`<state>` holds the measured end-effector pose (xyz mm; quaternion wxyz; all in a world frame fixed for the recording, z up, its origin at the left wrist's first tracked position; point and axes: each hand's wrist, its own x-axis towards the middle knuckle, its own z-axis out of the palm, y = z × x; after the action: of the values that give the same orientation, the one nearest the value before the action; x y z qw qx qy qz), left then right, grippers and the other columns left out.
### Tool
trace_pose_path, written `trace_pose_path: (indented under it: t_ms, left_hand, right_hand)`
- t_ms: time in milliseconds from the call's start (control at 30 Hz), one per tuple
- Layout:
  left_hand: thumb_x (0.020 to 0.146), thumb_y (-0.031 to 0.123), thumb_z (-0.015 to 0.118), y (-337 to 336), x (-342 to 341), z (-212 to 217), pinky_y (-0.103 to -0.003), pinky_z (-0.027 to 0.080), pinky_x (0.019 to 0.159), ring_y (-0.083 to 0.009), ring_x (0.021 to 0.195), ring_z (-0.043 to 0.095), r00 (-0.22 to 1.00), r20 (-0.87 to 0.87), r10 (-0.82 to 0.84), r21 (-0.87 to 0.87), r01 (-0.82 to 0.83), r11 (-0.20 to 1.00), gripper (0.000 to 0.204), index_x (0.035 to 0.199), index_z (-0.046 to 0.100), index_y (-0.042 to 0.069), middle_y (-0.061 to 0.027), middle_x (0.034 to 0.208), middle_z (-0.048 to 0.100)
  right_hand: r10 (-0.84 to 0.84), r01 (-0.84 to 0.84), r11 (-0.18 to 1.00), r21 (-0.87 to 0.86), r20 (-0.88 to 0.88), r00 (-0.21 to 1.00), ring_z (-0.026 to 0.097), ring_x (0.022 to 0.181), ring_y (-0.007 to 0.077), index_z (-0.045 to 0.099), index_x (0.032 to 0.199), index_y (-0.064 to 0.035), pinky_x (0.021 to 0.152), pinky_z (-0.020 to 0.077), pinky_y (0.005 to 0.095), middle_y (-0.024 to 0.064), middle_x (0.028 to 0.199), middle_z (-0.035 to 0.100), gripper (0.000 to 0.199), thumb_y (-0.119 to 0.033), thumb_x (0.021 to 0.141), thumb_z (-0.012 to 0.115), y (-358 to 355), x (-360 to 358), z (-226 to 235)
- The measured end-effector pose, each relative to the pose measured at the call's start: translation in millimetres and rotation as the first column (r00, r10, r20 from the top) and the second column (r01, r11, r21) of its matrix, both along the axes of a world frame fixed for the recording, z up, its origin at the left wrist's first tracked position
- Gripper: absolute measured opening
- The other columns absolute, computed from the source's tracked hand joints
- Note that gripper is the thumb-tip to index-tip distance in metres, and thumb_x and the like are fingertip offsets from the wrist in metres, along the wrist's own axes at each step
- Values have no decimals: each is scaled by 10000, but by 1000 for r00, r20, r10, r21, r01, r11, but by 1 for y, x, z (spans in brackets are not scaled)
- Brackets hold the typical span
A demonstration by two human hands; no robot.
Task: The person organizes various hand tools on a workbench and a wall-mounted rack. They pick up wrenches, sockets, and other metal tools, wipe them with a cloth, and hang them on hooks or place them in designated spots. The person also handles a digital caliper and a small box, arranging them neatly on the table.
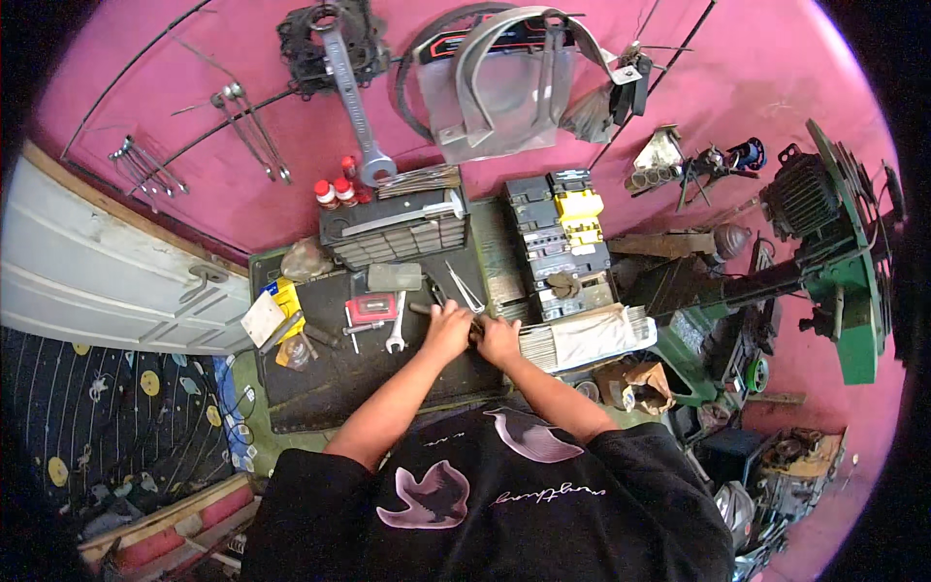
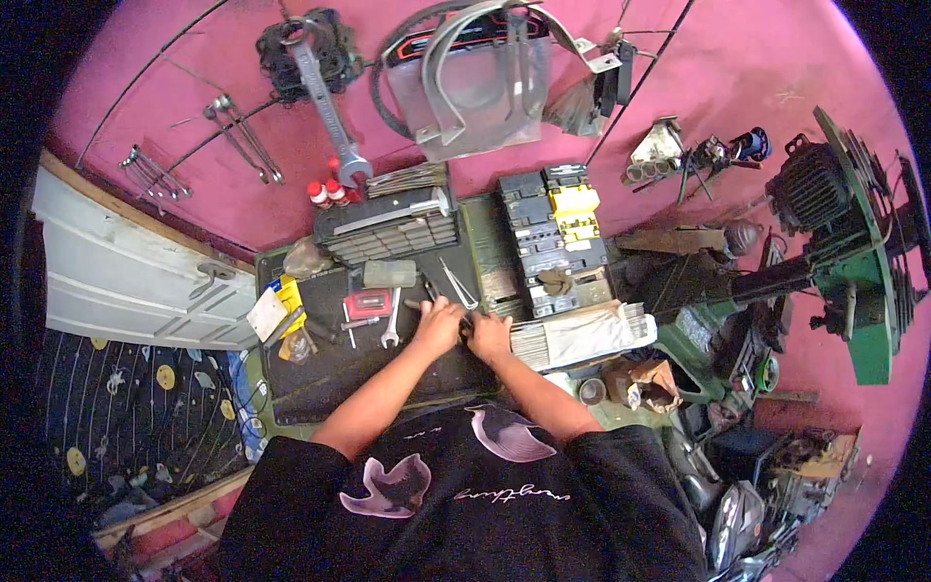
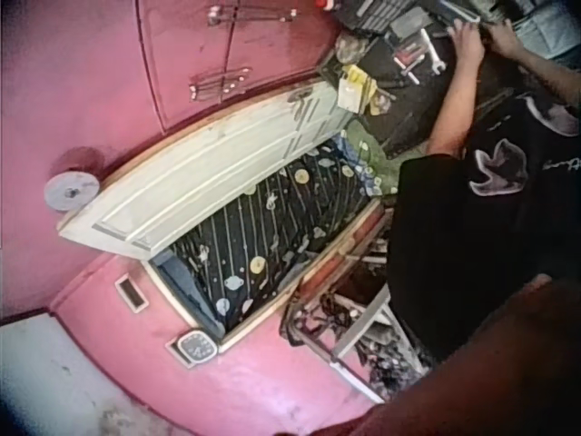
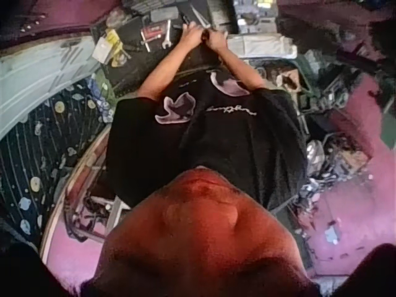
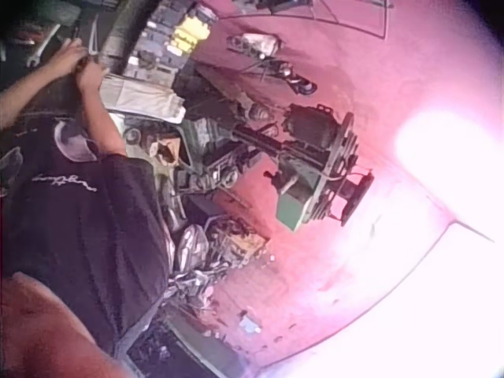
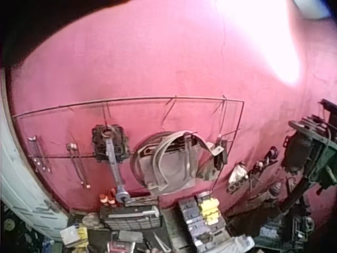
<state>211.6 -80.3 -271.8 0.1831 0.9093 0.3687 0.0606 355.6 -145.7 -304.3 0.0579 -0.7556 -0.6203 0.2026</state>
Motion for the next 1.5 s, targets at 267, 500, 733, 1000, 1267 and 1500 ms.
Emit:
trace_pose_path:
  t_ms: [267,500,733,1000,1267,1500]
  left_hand:
    - [811,192,702,28,6,25,-424,359,838,-219,997,558,971,232,65,227,-118,967,243,1052,729,178,40,992,701]
    - [722,170,796,47,58,102,-395,364,855,-225,967,566,914,406,23,278,-148,949,223,938,740,158,24,935,718]
    - [754,161,760,63,210,173,-400,365,869,-240,971,566,845,495,-202,242,89,966,184,934,754,125,-15,889,712]
    - [812,151,699,112,393,220,-402,373,870,-248,922,593,713,665,-222,189,127,974,207,1010,756,153,-53,816,678]
    - [878,59,634,147,473,197,-332,517,598,-190,694,646,724,675,-141,-28,216,976,192,1033,741,96,-89,885,674]
    - [812,142,716,140,497,199,-467,369,906,-266,1108,552,857,476,-196,205,109,973,295,1101,747,189,-35,1110,706]
  right_hand:
    - [134,-123,909,397,0,991,611,771,327,633,835,-87,803,358,477,137,747,649,181,-243,808,723,16,48,91]
    - [81,-30,826,564,-66,995,608,787,305,665,873,-117,815,366,439,85,728,648,246,-256,724,802,6,140,194]
    - [-131,70,722,689,37,991,573,785,207,744,920,-146,858,335,390,16,747,638,257,-268,718,846,-24,244,330]
    - [-264,0,631,775,215,940,603,871,224,723,958,-157,866,332,455,14,802,670,189,-240,791,754,5,349,397]
    - [-352,-67,593,802,333,875,609,880,188,723,937,-147,885,328,477,-5,745,698,193,-302,823,734,51,397,382]
    - [-520,38,409,912,199,830,597,837,186,717,948,-122,848,334,431,1,789,670,212,-278,811,761,15,418,374]
